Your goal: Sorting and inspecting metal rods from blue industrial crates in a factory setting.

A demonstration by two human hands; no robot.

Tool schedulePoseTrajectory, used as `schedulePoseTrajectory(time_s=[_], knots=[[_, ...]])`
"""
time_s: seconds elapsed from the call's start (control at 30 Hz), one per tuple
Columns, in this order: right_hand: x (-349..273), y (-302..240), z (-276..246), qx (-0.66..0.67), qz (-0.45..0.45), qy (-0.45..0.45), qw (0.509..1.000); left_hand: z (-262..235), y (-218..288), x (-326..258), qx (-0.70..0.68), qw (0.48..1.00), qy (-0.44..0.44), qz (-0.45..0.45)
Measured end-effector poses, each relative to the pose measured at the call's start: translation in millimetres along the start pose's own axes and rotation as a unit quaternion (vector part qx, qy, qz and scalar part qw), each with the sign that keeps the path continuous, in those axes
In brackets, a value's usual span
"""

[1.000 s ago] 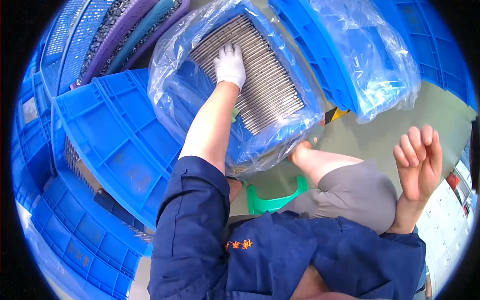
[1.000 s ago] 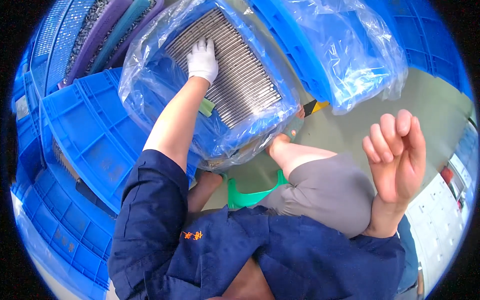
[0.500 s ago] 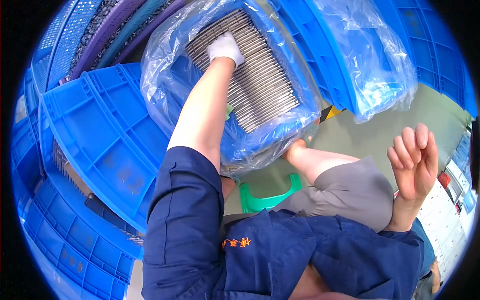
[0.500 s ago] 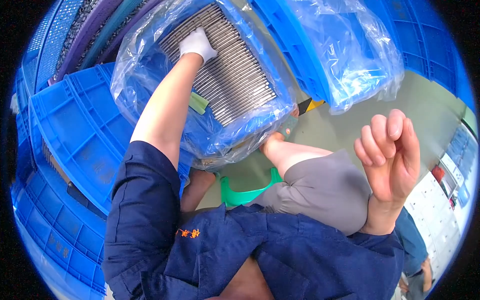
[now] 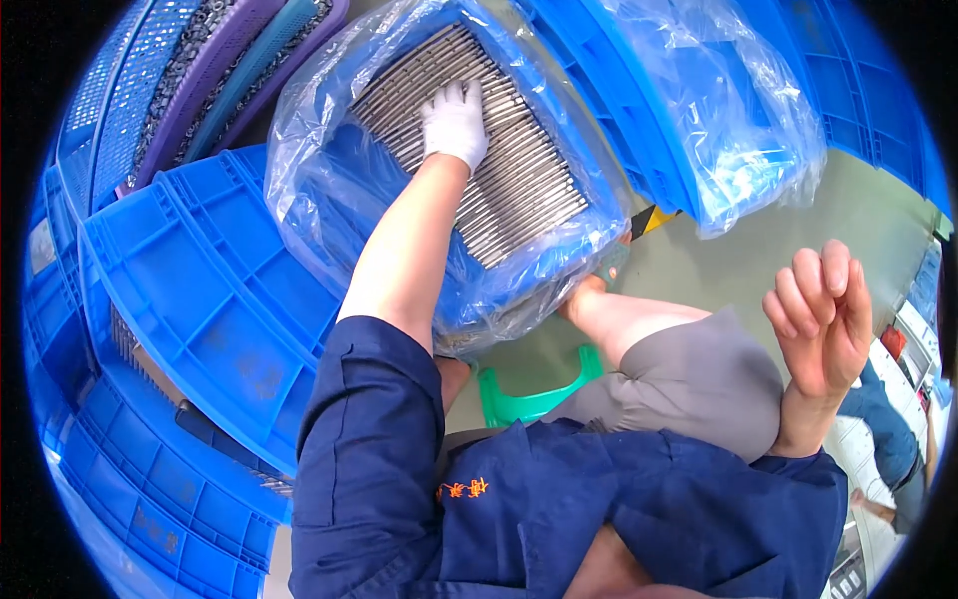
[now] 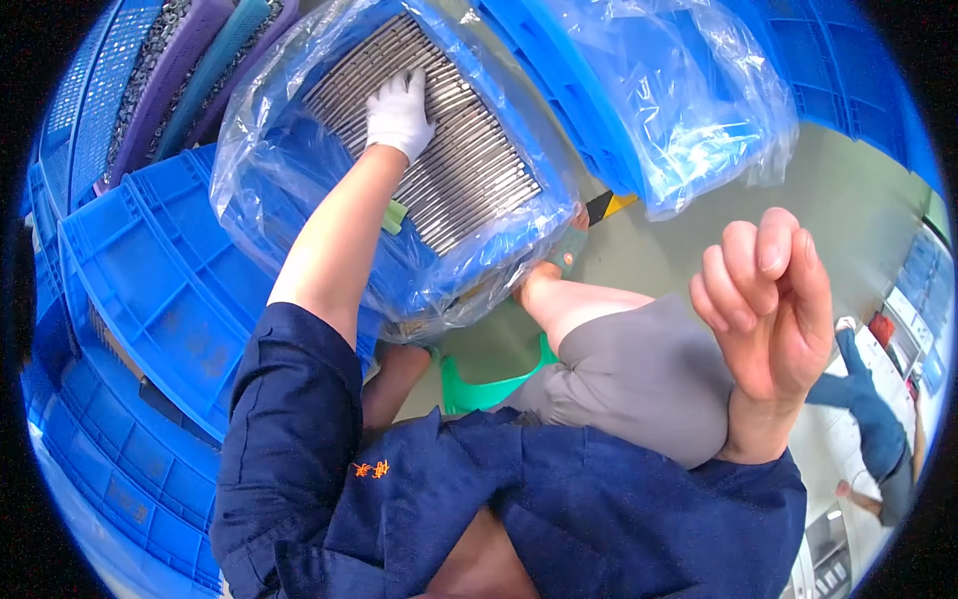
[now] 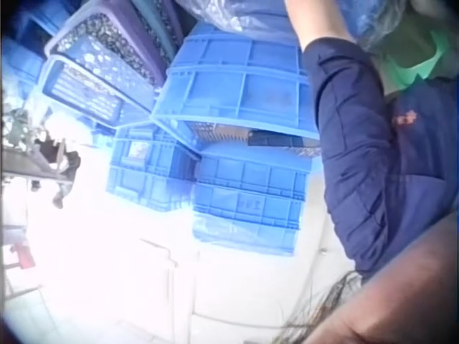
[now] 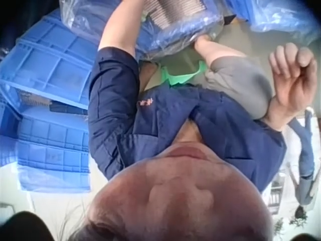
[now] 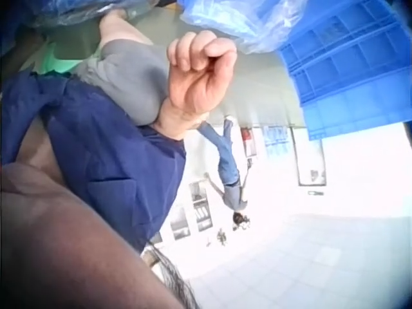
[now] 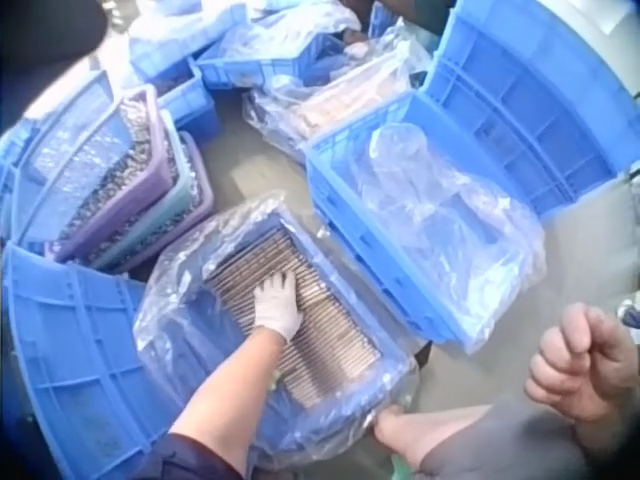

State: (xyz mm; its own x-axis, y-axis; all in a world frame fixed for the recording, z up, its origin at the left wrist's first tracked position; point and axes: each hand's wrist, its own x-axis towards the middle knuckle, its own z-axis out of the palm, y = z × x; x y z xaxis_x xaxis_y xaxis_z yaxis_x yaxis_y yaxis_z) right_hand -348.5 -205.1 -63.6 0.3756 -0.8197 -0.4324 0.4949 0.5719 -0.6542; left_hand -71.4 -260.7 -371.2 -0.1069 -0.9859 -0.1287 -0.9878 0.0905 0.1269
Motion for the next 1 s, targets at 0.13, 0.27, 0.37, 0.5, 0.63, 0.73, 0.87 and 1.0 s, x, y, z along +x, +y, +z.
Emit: schedulePoseTrajectory(time_s=[0.13,0.27,0.37,0.5,0.63,0.73,0.87,1.0], knots=[[0,0,-3,-0.003,-0.004,-0.003,1.000,6,17,-1,0.046,0.999,-0.009,-0.015],[0,0,-3,-0.002,-0.003,-0.004,1.000,11,14,-11,0.043,0.999,-0.019,0.016],[0,0,-2,0.003,-0.005,0.000,1.000,9,18,-15,0.056,0.996,-0.032,0.054],[0,1,0,0.005,-0.008,0.008,1.000,12,17,-22,0.031,0.996,-0.056,0.065],[-5,1,-2,0.010,-0.006,0.006,1.000,3,5,-15,-0.090,0.983,-0.124,0.098],[-7,1,-3,0.018,-0.009,0.001,1.000,-23,3,-3,-0.159,0.957,-0.243,0.004],[-10,0,-3,0.036,-0.015,-0.030,0.999,-71,2,8,-0.267,0.947,-0.140,-0.113],[-13,2,1,0.048,-0.002,-0.026,0.998,-130,3,8,-0.584,0.793,-0.039,-0.170]])
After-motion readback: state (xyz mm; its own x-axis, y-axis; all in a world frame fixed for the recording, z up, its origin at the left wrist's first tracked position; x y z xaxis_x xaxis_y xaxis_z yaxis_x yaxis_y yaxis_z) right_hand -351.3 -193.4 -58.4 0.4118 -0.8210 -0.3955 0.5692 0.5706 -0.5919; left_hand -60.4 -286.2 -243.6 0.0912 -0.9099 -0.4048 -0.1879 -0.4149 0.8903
